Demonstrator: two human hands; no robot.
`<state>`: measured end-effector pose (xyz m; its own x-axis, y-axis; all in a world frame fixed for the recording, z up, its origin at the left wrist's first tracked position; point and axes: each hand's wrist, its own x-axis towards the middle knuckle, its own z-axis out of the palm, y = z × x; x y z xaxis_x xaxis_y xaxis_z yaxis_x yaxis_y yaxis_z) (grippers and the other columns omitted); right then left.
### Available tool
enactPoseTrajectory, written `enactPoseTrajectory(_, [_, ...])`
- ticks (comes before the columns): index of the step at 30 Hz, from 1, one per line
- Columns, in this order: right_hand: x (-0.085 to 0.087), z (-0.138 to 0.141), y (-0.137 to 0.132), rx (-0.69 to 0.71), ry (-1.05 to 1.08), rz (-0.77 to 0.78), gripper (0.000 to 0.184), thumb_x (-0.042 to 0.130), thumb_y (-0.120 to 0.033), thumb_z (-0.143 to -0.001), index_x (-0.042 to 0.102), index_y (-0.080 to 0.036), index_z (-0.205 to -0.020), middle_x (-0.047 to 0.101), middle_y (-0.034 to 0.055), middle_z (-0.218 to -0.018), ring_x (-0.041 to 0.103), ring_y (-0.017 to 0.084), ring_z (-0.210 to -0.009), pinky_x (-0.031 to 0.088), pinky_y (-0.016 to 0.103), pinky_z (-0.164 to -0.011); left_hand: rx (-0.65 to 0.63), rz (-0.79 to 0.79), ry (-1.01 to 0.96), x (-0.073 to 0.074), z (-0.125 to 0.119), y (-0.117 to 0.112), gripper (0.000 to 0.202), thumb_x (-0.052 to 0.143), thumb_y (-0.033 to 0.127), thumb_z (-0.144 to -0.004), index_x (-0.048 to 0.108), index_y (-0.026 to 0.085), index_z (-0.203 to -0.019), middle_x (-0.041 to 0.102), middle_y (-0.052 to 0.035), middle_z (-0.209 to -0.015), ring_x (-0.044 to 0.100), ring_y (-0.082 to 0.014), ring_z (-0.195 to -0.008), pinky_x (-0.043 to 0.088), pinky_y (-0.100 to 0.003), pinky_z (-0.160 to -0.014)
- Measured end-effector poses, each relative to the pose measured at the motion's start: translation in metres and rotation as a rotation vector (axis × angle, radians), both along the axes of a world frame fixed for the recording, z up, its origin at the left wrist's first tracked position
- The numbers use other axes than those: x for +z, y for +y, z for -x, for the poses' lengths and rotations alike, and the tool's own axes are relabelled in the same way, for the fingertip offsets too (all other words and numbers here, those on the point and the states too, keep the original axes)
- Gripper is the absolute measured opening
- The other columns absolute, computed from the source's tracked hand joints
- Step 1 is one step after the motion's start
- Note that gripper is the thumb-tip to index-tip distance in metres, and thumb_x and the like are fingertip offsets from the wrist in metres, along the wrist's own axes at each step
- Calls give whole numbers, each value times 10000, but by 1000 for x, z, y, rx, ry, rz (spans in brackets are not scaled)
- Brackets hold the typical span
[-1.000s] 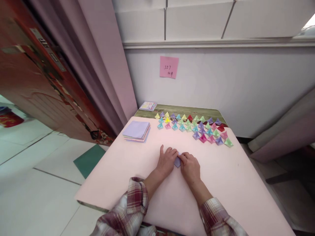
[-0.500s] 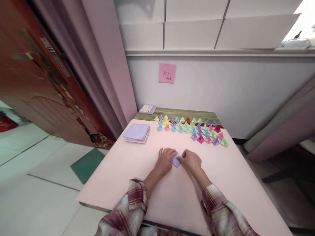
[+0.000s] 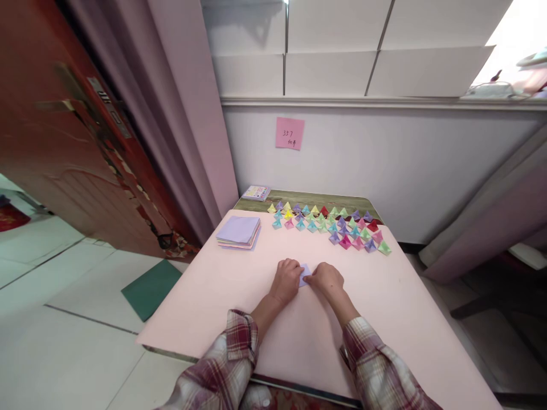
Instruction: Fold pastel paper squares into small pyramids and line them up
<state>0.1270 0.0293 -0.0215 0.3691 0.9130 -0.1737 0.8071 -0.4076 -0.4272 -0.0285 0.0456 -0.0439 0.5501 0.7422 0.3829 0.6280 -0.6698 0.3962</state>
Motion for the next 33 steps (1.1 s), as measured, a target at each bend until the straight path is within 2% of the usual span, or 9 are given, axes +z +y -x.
enactPoseTrajectory(3, [1, 0, -3, 9, 52, 7, 251, 777, -441, -521, 677, -224, -596, 703, 103, -664, 662, 235, -626, 411, 286, -518, -20, 16, -4, -1, 0, -2, 263, 467, 91, -861, 671, 209, -977, 596, -71, -936, 498, -213, -934, 406, -379, -841])
enactPoseTrajectory(9, [3, 2, -17, -24, 140, -68, 126, 729, -355, -581, 670, -244, -577, 715, 65, -692, 652, 219, -625, 373, 268, -493, -11, 30, -52, -3, 2, -8, 317, 428, 56, -855, 650, 205, -1025, 589, -70, -959, 493, -211, -946, 415, -365, -843])
enactPoseTrajectory(15, [2, 6, -23, -41, 282, -160, 166, 677, -313, -636, 624, -227, -504, 669, 25, -554, 621, 174, -543, 364, 243, -478, -15, 38, -73, -4, 3, -10, 361, 448, 52, -807, 620, 195, -1090, 589, -69, -1009, 489, -214, -972, 409, -371, -871])
enactPoseTrajectory(19, [-10, 8, -23, -56, 418, -235, 86, 627, -285, -684, 666, -209, -676, 666, 5, -531, 633, 163, -527, 418, 228, -499, -27, 37, -77, 0, 5, -12, 346, 459, 72, -791, 615, 177, -1081, 581, -77, -1016, 486, -218, -977, 403, -372, -890])
enactPoseTrajectory(22, [-19, 9, -24, -82, 518, -316, 206, 560, -293, -748, 667, -191, -891, 704, 20, -618, 659, 175, -568, 467, 242, -526, -48, 30, -63, 6, 7, -15, 292, 527, 148, -788, 610, 173, -1066, 572, -81, -1028, 484, -227, -980, 402, -374, -885])
enactPoseTrajectory(25, [-28, 11, -26, -99, 616, -391, 296, 474, -284, -793, 621, -182, -1029, 731, 43, -731, 684, 187, -629, 507, 262, -551, -58, 25, -43, 12, 7, -19, 303, 621, 318, -785, 607, 185, -1056, 563, -80, -1027, 487, -235, -967, 406, -377, -862])
enactPoseTrajectory(28, [-35, 11, -26, -96, 720, -444, 342, 399, -260, -806, 565, -177, -1094, 739, 57, -845, 703, 185, -701, 541, 272, -588, -28, 7, -4, 15, 3, -22, 293, 612, 376, -813, 606, 193, -1041, 562, -75, -1006, 493, -232, -952, 406, -370, -842])
enactPoseTrajectory(33, [-42, 9, -27, -60, 986, -518, 359, 459, -226, -749, 527, -185, -1099, 729, 57, -880, 707, 195, -774, 569, 323, -708, 5, 9, 166, 24, -6, -16, 183, 572, 336, -855, 623, 180, -938, 587, -76, -950, 514, -231, -914, 411, -358, -809])
